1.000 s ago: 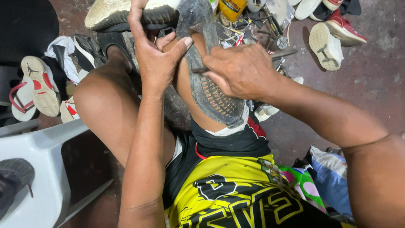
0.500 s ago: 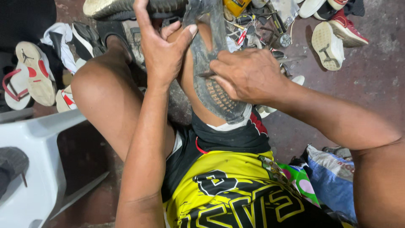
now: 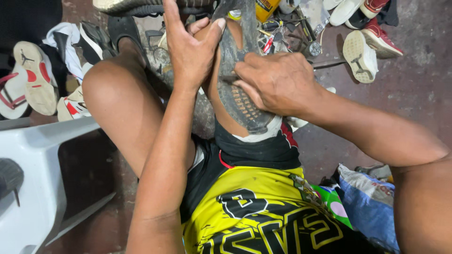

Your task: The person scrapes residue from a shoe sole using a tool, cleans the surface with a cloth and liquid, and then trims the edges of the sole piece with scissors while holding it on their lap.

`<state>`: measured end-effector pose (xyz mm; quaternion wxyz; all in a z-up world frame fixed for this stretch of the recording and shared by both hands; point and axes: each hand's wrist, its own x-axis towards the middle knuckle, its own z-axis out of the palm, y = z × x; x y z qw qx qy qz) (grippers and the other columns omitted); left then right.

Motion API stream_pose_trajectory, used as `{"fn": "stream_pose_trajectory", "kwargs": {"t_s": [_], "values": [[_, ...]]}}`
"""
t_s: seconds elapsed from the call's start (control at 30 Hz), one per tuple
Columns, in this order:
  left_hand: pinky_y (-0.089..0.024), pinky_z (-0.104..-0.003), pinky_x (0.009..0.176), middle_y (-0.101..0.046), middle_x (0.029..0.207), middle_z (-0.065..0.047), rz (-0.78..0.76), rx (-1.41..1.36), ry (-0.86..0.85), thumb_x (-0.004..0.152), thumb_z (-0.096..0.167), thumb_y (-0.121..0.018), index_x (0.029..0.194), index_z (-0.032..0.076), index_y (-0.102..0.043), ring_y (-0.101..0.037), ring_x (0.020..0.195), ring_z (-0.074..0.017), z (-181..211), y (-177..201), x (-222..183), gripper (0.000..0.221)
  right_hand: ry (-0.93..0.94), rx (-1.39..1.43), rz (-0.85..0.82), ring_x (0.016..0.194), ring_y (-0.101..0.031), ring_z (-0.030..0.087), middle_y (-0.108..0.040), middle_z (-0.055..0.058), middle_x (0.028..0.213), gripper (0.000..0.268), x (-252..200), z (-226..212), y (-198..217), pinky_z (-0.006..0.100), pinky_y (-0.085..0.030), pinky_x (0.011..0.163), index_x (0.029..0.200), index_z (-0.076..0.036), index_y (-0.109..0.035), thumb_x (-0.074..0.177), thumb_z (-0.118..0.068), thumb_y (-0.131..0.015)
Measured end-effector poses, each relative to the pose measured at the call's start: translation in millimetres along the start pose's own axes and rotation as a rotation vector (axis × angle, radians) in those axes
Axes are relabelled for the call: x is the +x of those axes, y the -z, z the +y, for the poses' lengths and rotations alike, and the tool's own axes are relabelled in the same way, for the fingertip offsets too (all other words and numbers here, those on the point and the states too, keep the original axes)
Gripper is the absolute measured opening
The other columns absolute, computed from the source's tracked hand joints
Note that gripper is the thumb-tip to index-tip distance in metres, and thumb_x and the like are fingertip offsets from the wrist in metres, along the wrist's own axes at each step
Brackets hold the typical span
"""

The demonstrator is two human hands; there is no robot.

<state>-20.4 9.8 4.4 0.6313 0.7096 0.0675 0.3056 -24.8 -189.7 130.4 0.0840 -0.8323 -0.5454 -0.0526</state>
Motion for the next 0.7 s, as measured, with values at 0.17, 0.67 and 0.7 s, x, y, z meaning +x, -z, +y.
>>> {"fn": "stream_pose_trajectory", "kwargs": {"t_s": [0.17,0.67,0.7], "values": [[-0.068,-0.031,0.099,-0.044,0.150,-0.019,0.012,0.056,-0.074,0.097,0.016,-0.090,0.152,0.002,-0.037,-0.076,0.115,-0.0261,-7.5,-3.7,1.7,0.078,0.010,-0.047,0.013,0.070,-0.068,0.027,-0.061,0.007,0.086,0.022,1.5,-6.0,-2.3,0.040,-0.052,0.057,0.103,-0.010,-0.063,0.094,-0.027,-0.074],[-0.065,-0.035,0.088,-0.058,0.131,-0.018,0.015,0.102,-0.024,0.091,0.025,-0.089,0.133,-0.001,-0.049,-0.080,0.106,-0.0255,-5.2,-8.8,1.4,0.063,0.160,-0.183,-0.196,0.072,-0.072,0.024,-0.065,0.005,0.085,0.020,9.1,-6.9,8.6,0.037,-0.054,0.055,0.096,-0.011,-0.064,0.086,-0.027,-0.071],[-0.065,-0.035,0.088,-0.058,0.131,-0.017,0.010,0.101,-0.027,0.092,0.025,-0.089,0.132,-0.001,-0.049,-0.080,0.107,-0.0255,-6.4,-9.7,1.7,0.062,0.160,-0.181,-0.212,0.071,-0.072,0.025,-0.066,0.005,0.085,0.020,9.1,-6.7,8.9,0.037,-0.054,0.054,0.095,-0.011,-0.064,0.087,-0.029,-0.072]]}}
